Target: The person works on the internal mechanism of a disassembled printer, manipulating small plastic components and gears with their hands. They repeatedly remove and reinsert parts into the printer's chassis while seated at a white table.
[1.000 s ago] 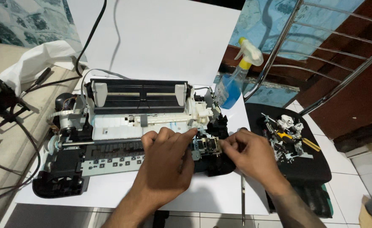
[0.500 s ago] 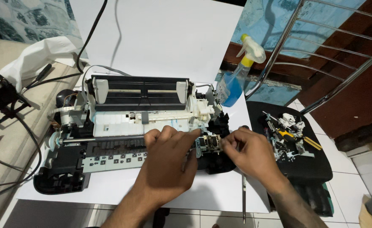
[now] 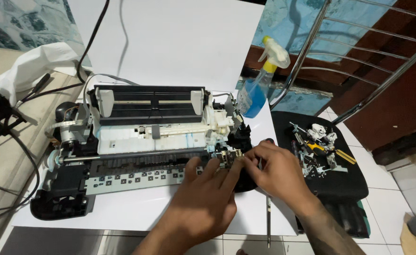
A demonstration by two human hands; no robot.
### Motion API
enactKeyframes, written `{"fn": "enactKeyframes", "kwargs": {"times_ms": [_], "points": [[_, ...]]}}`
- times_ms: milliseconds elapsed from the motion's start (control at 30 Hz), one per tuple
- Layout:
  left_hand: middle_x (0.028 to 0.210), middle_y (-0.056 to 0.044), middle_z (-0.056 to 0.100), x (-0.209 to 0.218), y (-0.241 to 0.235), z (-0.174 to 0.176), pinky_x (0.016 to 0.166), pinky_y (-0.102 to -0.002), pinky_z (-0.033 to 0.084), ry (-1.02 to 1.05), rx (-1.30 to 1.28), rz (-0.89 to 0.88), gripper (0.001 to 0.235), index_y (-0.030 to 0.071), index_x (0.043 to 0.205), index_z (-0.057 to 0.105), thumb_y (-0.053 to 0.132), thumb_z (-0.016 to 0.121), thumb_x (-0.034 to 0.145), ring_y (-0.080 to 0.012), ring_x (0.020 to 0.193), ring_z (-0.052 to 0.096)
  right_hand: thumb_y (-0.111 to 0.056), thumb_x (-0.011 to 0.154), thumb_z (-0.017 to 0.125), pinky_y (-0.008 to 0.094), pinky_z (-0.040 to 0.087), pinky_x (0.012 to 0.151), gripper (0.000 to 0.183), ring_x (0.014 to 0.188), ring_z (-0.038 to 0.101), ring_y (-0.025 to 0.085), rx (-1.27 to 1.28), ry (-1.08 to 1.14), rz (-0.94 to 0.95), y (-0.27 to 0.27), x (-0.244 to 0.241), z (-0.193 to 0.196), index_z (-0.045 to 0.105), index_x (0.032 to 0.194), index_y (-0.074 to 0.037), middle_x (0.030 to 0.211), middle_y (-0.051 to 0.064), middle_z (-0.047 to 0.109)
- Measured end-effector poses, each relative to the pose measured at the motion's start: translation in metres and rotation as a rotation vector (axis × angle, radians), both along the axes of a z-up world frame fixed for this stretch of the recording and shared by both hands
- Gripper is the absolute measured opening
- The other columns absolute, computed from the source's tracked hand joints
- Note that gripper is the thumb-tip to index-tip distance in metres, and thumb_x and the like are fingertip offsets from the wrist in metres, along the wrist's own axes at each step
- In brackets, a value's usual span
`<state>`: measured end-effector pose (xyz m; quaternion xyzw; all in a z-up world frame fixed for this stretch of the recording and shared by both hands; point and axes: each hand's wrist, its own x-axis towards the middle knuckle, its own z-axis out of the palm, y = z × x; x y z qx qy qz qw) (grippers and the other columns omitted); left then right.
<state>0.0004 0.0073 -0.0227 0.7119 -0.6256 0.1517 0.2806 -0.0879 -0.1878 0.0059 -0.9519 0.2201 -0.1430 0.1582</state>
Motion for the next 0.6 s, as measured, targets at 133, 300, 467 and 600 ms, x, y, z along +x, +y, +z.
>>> {"fn": "enactKeyframes", "kwargs": {"times_ms": [133,300,467,600], "points": [[0.106,-0.013,0.065,-0.008,-0.005,-0.01,0.101,-0.054,0.032,-0.058,0.006,0.025,0.075,-0.006,0.149,0.046,0.029,0.061,0.085,-0.0336,0.115,0.053,-0.035,0.088,0.073,0.041,0.05,0.065,0.014,0.076,0.07,0.022,0.003,0.034,-0.022,-0.001,0.001,-0.004,0.078,0.086,-0.022,0.084,-0.005,0.073],[0.113,-0.021,0.062,-0.025,-0.016,-0.032,0.102,-0.054,0.034,-0.18,0.053,0.165,0.079,-0.009,0.151,0.042,0.026,0.056,0.082,-0.037,0.115,0.052,-0.028,0.087,0.074,0.038,0.043,0.057,0.018,0.063,0.058,0.018,0.0,-0.027,-0.034,0.003,0.001,-0.011,0.067,0.073,-0.02,0.071,-0.005,0.065],[0.113,-0.018,0.063,-0.03,-0.015,-0.02,0.098,-0.049,0.034,-0.19,0.002,0.232,0.073,-0.007,0.143,0.049,0.023,0.056,0.077,-0.0339,0.107,0.054,-0.028,0.087,0.072,0.041,0.043,0.057,0.022,0.062,0.059,0.022,-0.007,-0.039,-0.049,0.002,0.002,-0.018,0.061,0.07,-0.019,0.07,-0.004,0.063],[0.114,-0.014,0.064,-0.034,-0.018,-0.022,0.088,-0.045,0.034,-0.178,0.01,0.277,0.077,-0.006,0.143,0.047,0.026,0.059,0.074,-0.0315,0.105,0.054,-0.031,0.086,0.072,0.038,0.044,0.06,0.021,0.062,0.061,0.016,0.071,0.048,-0.104,0.002,0.003,-0.003,0.069,0.068,-0.02,0.067,-0.007,0.067]]}}
